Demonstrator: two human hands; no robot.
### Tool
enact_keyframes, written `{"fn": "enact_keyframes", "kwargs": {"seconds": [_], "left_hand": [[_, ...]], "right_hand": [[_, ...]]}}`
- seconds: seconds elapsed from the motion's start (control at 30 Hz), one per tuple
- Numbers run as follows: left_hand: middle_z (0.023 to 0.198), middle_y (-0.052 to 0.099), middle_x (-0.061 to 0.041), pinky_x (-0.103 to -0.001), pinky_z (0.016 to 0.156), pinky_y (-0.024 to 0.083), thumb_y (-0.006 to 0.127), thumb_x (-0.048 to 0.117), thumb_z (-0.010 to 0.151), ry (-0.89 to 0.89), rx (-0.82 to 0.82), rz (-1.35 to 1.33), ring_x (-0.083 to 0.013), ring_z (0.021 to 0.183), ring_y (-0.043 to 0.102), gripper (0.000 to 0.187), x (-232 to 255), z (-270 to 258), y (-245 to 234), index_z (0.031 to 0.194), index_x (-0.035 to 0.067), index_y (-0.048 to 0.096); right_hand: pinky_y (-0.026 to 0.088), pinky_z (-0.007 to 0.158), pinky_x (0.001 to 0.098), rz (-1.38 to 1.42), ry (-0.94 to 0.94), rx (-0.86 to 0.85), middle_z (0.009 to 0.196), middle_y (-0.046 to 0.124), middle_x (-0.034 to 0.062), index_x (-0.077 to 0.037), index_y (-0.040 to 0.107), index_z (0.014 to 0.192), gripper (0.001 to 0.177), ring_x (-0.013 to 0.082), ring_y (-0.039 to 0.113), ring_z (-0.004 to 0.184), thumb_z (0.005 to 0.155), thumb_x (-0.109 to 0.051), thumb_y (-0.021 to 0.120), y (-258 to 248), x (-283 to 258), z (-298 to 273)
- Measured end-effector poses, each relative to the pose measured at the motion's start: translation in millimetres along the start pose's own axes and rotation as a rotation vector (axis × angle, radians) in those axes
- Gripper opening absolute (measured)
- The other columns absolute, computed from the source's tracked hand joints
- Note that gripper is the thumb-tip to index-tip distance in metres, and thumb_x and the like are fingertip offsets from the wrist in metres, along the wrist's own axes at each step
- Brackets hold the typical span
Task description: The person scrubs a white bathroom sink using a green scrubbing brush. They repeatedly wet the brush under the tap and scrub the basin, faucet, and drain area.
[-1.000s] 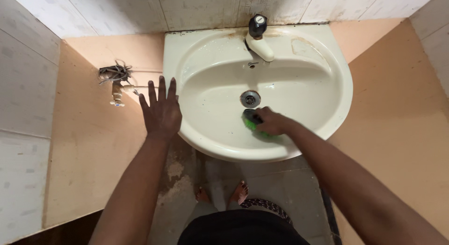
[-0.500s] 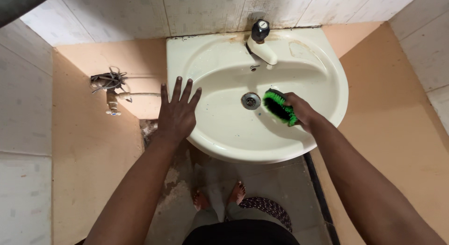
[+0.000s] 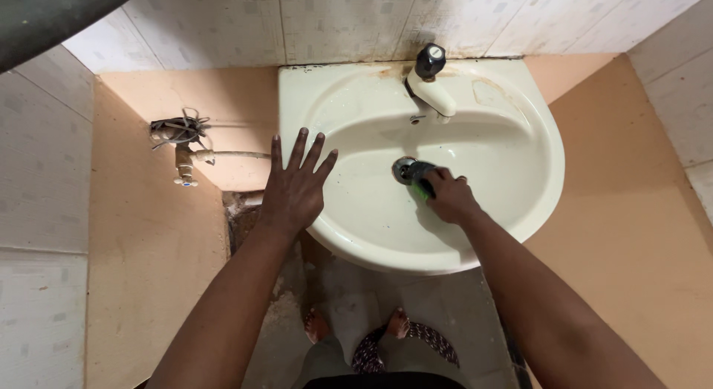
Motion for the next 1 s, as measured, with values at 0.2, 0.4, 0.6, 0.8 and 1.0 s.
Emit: {"fn": "enact_keyframes", "kwargs": {"seconds": [0.2,0.4,0.6,0.8,1.0], "left_hand": [[0.167,0.03,-0.011,-0.067,0.12,-0.001,0.044,0.008,0.086,-0.047,0.024,-0.034,-0.0359,0.156,0.016,0.07,0,1,3,0.154,0.023,0.045],[0.168,0.033,-0.012,-0.068,0.123,0.0,0.044,0.01,0.093,-0.073,0.057,0.07,-0.0355,0.159,0.019,0.065,8,-4,0,0.157,0.02,0.045],[0.168,0.033,-0.012,-0.071,0.12,0.001,0.045,0.014,0.093,-0.132,0.034,0.168,-0.0364,0.158,0.021,0.064,16,-4,-1,0.157,0.02,0.044],[0.169,0.03,-0.009,-0.07,0.118,0.001,0.044,0.015,0.09,-0.23,-0.039,0.365,-0.0354,0.156,0.02,0.072,22,-3,0,0.162,0.023,0.035],[0.17,0.027,-0.008,-0.07,0.119,0.001,0.042,0.016,0.093,-0.275,-0.088,0.361,-0.0355,0.157,0.019,0.073,18,-3,3,0.164,0.024,0.03]], "right_hand": [[0.056,0.1,0.0488,0.253,0.123,-0.419,0.132,0.071,0.0149,-0.021,0.057,0.142,0.053,0.0335,0.074,0.109,0.09,-0.032,0.06,-51,26,-21],[0.042,0.115,0.0472,0.576,-0.312,-0.629,0.15,0.055,0.0109,-0.023,0.05,0.15,0.065,0.0299,0.056,0.133,0.086,-0.027,0.061,-60,-17,-73],[0.042,0.114,0.05,0.243,-0.292,-0.496,0.161,0.036,0.0054,-0.034,0.041,0.154,0.074,0.0416,0.051,0.13,0.085,-0.027,0.063,-22,-44,-42],[0.05,0.104,0.0562,-0.122,-0.045,-0.297,0.158,0.037,0.0113,-0.035,0.04,0.156,0.07,0.0536,0.052,0.125,0.089,-0.033,0.061,-13,27,-16],[0.048,0.107,0.056,-0.005,-0.086,-0.447,0.152,0.042,0.0136,-0.026,0.043,0.151,0.071,0.052,0.052,0.127,0.087,-0.046,0.066,-34,-14,-51]]}}
Point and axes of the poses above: each hand's wrist, its own z-axis towards the middle knuckle, its own y-axis out of the palm, x = y × z, the point moved 3 cm from there along z, towards the middle knuckle
